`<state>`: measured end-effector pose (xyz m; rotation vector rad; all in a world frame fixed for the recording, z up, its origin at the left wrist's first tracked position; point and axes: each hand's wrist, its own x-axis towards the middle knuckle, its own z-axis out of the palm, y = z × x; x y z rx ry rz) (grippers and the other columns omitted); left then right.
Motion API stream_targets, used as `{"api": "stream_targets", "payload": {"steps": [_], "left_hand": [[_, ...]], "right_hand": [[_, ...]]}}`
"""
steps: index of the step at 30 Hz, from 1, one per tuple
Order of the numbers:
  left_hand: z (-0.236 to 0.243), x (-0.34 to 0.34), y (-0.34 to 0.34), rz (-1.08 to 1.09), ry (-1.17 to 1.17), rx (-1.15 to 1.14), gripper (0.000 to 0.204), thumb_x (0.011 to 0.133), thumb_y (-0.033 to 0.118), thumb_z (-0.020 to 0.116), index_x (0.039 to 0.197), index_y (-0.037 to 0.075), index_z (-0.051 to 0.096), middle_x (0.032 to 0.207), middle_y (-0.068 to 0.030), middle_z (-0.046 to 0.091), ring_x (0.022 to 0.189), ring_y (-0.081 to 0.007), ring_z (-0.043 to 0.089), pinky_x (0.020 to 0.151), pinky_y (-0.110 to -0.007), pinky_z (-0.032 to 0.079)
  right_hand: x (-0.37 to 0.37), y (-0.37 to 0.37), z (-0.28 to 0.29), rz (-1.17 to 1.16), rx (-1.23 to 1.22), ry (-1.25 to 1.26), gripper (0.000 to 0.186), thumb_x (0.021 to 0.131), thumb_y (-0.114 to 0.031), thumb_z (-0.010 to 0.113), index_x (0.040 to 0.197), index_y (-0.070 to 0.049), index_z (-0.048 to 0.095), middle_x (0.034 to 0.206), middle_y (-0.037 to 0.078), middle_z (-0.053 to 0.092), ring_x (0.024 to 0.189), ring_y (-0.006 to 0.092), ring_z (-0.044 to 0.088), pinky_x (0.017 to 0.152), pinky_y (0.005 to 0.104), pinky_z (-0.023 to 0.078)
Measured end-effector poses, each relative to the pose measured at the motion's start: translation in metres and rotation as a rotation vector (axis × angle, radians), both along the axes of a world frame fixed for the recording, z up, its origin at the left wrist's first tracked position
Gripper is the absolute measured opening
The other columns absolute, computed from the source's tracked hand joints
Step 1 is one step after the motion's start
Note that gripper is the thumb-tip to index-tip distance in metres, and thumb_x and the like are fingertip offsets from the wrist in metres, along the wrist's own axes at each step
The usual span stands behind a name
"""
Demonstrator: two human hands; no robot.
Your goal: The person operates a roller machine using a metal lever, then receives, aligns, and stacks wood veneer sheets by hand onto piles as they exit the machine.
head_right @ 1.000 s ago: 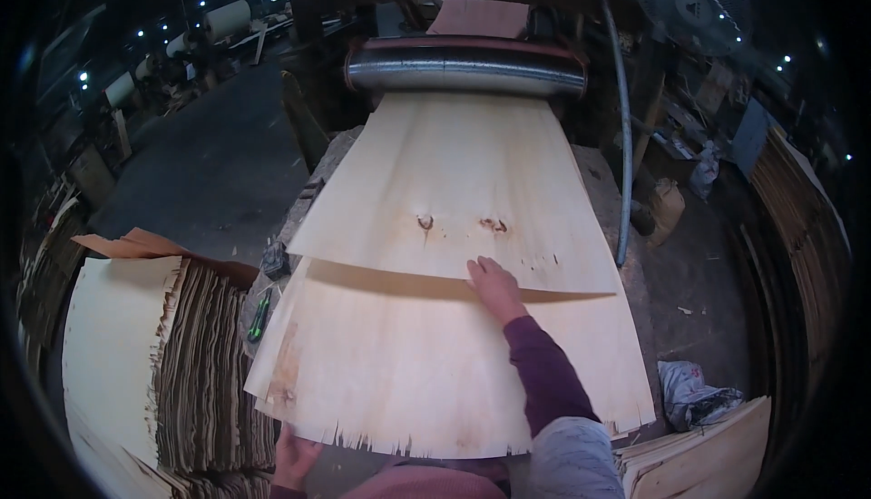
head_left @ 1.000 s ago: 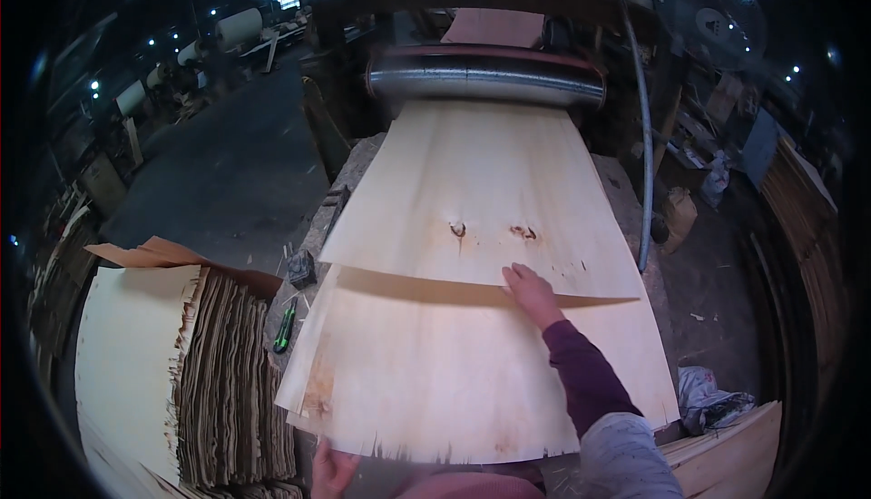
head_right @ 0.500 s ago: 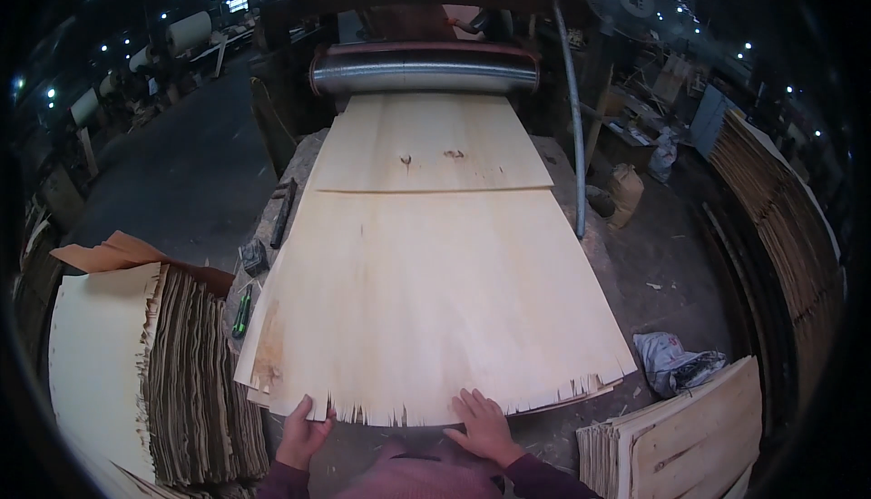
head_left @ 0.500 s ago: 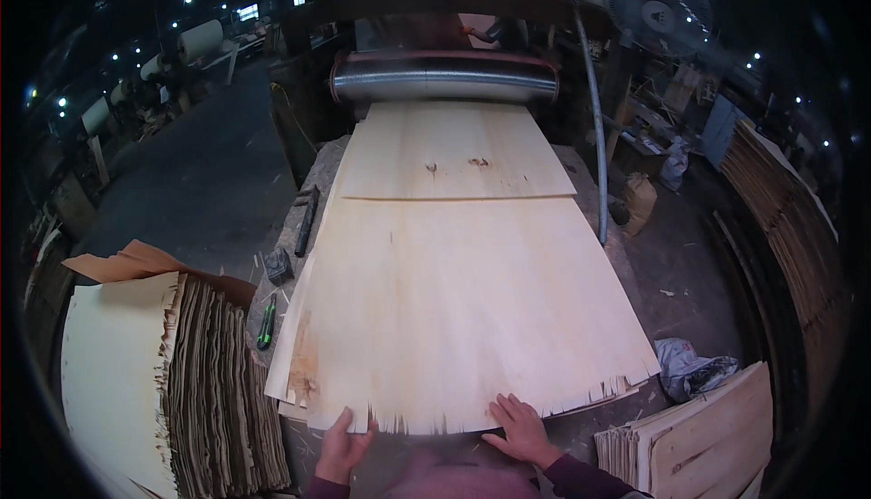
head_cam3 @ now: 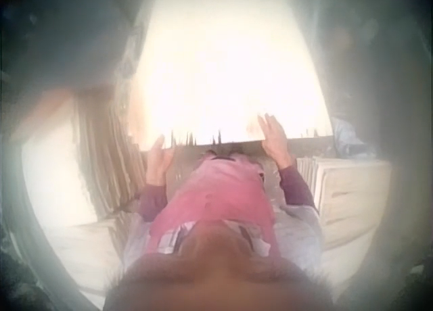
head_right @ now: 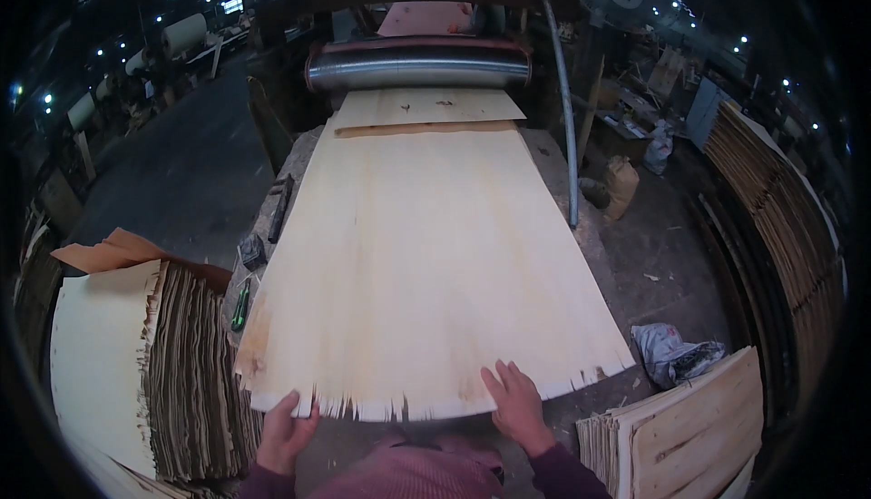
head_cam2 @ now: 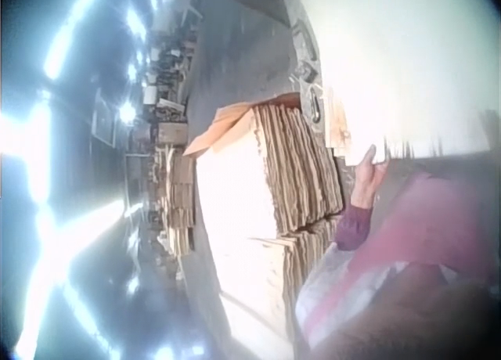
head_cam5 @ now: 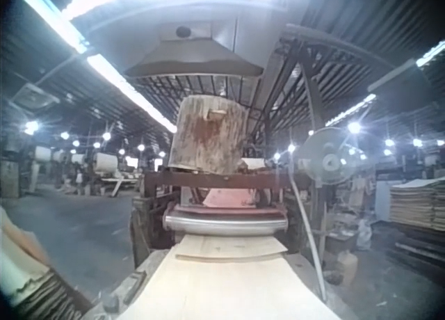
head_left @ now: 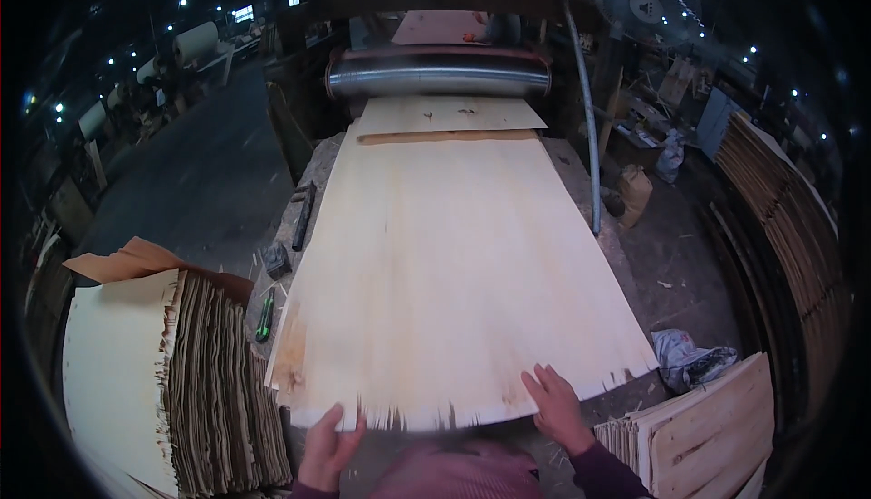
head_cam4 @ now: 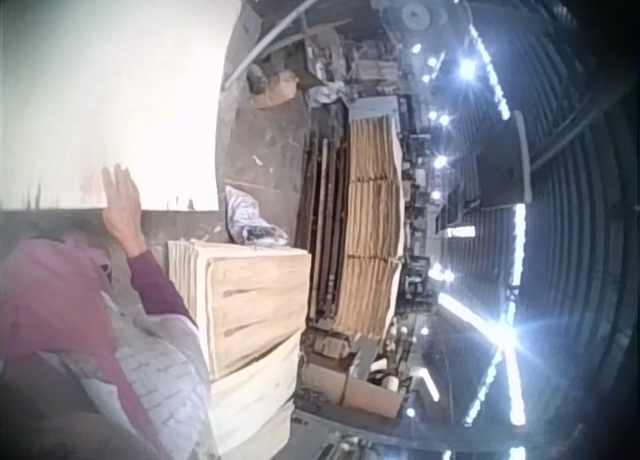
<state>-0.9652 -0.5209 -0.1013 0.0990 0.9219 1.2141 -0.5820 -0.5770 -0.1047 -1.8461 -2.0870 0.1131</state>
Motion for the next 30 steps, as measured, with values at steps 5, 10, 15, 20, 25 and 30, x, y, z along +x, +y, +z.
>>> {"api": "stream_targets", "payload": {"steps": [5, 10, 15, 20, 25, 30], "left_hand": [[-0.015, -0.022, -0.040, 0.059, -0.081, -0.026, 0.033, 0.094, 0.011, 0.054, 0.127, 0.011, 0.050, 0.123, -0.0093, 0.058, 0.110, -0.0260, 0.058, 0.089, -0.042, 0.052], [-0.024, -0.006, 0.028, 0.069, -0.164, -0.031, 0.033, 0.097, 0.011, 0.054, 0.129, 0.008, 0.048, 0.124, -0.0118, 0.057, 0.112, -0.0261, 0.057, 0.088, -0.041, 0.053], [-0.032, 0.001, 0.107, -0.086, -0.071, 0.023, 0.027, 0.100, 0.021, 0.053, 0.118, 0.002, 0.052, 0.118, -0.0187, 0.062, 0.098, -0.0288, 0.065, 0.076, -0.037, 0.058], [-0.052, -0.079, 0.038, -0.328, 0.191, -0.066, 0.031, 0.100, 0.029, 0.053, 0.106, -0.001, 0.060, 0.105, -0.0189, 0.069, 0.085, -0.0222, 0.071, 0.066, -0.034, 0.060], [-0.065, -0.161, -0.064, -0.953, 1.254, -0.295, 0.035, 0.093, 0.031, 0.061, 0.116, 0.005, 0.066, 0.095, -0.0119, 0.073, 0.088, -0.0233, 0.071, 0.076, -0.035, 0.057], [-0.054, -0.190, -0.006, -0.084, 1.746, 0.040, 0.033, 0.090, 0.023, 0.064, 0.115, 0.002, 0.067, 0.107, -0.0181, 0.070, 0.098, -0.0246, 0.069, 0.085, -0.032, 0.053]], "right_hand": [[0.007, -0.032, 0.036, 0.087, 0.005, -0.020, 0.068, 0.065, -0.004, 0.061, 0.132, -0.010, 0.056, 0.130, 0.018, 0.056, 0.122, 0.0403, 0.052, 0.097, 0.0474, 0.045], [0.022, 0.032, 0.015, 0.086, 0.039, -0.004, 0.068, 0.065, -0.003, 0.062, 0.132, -0.009, 0.055, 0.131, 0.018, 0.056, 0.123, 0.0411, 0.051, 0.099, 0.0486, 0.044], [0.038, 0.121, -0.019, 0.043, 0.150, 0.014, 0.066, 0.068, 0.001, 0.060, 0.133, -0.008, 0.054, 0.134, 0.019, 0.054, 0.125, 0.0415, 0.049, 0.103, 0.0492, 0.041], [0.050, 0.209, -0.056, 0.017, 0.101, 0.039, 0.063, 0.073, 0.004, 0.055, 0.135, -0.008, 0.052, 0.140, 0.019, 0.050, 0.130, 0.0404, 0.044, 0.110, 0.0473, 0.036], [0.063, 0.300, -0.094, 0.033, 0.108, 0.104, 0.049, 0.091, -0.005, 0.046, 0.139, -0.006, 0.048, 0.143, 0.021, 0.047, 0.135, 0.0371, 0.040, 0.115, 0.0424, 0.029], [0.075, 0.377, -0.101, -0.033, 0.105, -0.019, 0.041, 0.089, -0.008, 0.054, 0.129, -0.005, 0.058, 0.138, 0.021, 0.052, 0.125, 0.0375, 0.051, 0.108, 0.0439, 0.040]]}}
